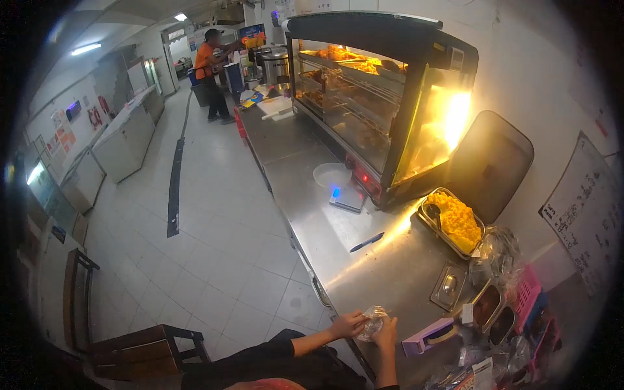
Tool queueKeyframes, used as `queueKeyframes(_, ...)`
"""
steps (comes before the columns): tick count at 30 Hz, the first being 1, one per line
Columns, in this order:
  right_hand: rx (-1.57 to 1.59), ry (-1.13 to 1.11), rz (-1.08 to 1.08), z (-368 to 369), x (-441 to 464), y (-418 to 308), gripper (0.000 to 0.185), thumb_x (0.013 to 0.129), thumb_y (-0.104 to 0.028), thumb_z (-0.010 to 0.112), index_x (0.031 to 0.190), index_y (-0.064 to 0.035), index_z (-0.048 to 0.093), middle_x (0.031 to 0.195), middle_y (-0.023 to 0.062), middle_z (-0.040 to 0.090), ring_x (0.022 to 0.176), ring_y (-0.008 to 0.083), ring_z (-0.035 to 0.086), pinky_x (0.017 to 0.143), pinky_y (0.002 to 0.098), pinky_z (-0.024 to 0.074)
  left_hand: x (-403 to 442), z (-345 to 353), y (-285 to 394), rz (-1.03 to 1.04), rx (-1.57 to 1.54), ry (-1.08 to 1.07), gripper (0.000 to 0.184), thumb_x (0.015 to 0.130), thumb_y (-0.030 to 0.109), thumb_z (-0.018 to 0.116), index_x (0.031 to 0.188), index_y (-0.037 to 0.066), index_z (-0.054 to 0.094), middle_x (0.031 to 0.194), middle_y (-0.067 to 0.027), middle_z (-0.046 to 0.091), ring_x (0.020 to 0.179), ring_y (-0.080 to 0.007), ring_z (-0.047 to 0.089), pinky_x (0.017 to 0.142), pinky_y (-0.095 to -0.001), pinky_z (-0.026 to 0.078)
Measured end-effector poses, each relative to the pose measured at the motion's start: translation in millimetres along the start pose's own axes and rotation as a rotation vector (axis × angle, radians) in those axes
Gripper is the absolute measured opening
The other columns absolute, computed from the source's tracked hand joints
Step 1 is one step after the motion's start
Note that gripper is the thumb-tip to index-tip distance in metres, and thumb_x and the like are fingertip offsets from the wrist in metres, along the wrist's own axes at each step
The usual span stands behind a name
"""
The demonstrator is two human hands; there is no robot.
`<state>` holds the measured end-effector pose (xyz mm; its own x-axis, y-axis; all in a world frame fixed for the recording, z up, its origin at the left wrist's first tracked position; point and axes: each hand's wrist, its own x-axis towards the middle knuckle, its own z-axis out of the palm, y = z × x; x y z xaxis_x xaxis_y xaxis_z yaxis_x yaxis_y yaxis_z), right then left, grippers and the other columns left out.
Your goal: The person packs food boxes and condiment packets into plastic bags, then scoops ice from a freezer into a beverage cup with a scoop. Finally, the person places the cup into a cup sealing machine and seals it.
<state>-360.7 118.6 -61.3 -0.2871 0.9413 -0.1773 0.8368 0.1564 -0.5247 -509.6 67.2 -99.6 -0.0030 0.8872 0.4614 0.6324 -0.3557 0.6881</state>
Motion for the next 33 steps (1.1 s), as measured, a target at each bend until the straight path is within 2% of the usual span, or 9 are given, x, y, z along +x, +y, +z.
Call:
queueKeyframes(7,0.068,-0.016,0.035,-5,-2,-7,0.068,0.038,-0.006,0.078,0.101,-0.0087,0.051,0.096,0.013,0.044,0.089,0.0324,0.05,0.079,0.0369,0.0436,0,0,0,0.004,-0.02,0.028,0.021,0.072,0.013,0.056,0.092,0.009,0.057,0.077,-0.0075,0.05,0.058,-0.025,0.055,0.051,-0.0323,0.046)
queueKeyframes(13,0.048,0.018,-0.027,7,4,8,0.068,0.038,-0.006,0.077,0.101,-0.0089,0.052,0.095,0.0124,0.044,0.089,0.0322,0.05,0.078,0.0367,0.0439,0,-2,3,0.007,-0.022,0.038,0.021,0.071,0.013,0.057,0.092,0.009,0.058,0.077,-0.0083,0.05,0.059,-0.0253,0.055,0.052,-0.0325,0.046)
queueKeyframes(16,0.056,0.002,0.025,2,1,3,0.067,0.038,-0.006,0.077,0.1,-0.0087,0.052,0.094,0.0124,0.043,0.089,0.032,0.05,0.078,0.0366,0.0438,0,-1,2,0.015,-0.018,0.048,0.02,0.071,0.013,0.057,0.091,0.009,0.058,0.076,-0.0083,0.05,0.059,-0.0252,0.055,0.053,-0.0324,0.046)
queueKeyframes(19,0.008,-0.046,0.015,-1,1,3,0.063,0.044,-0.007,0.075,0.102,-0.0098,0.05,0.102,0.0131,0.041,0.092,0.033,0.05,0.076,0.0386,0.045,-1,3,-1,0.007,-0.017,0.027,0.021,0.072,0.014,0.057,0.092,0.01,0.058,0.08,-0.0084,0.052,0.06,-0.0251,0.056,0.053,-0.0323,0.046)
queueKeyframes(21,0.026,-0.003,-0.046,5,4,11,0.06,0.046,-0.007,0.074,0.101,-0.01,0.05,0.1,0.0131,0.041,0.092,0.033,0.05,0.075,0.0388,0.0447,-4,5,-5,-0.028,-0.026,-0.033,0.024,0.073,0.016,0.057,0.096,0.011,0.058,0.087,-0.0086,0.055,0.063,-0.0251,0.057,0.054,-0.0323,0.047)
queueKeyframes(25,0.044,-0.01,-0.052,1,1,6,0.055,0.049,-0.009,0.073,0.1,-0.0088,0.051,0.097,0.014,0.042,0.089,0.0336,0.05,0.075,0.039,0.0443,-4,6,-7,0.004,-0.006,-0.001,0.022,0.073,0.015,0.056,0.094,0.01,0.058,0.085,-0.0083,0.055,0.061,-0.0252,0.057,0.053,-0.0323,0.046)
queueKeyframes(33,0.064,0.008,-0.088,5,4,13,0.059,0.046,-0.01,0.074,0.1,-0.0083,0.051,0.096,0.0145,0.042,0.087,0.0333,0.05,0.075,0.0382,0.0442,-3,7,-6,0.026,-0.016,0.031,0.02,0.072,0.014,0.057,0.092,0.01,0.058,0.084,-0.0081,0.053,0.061,-0.0256,0.057,0.053,-0.0329,0.046)
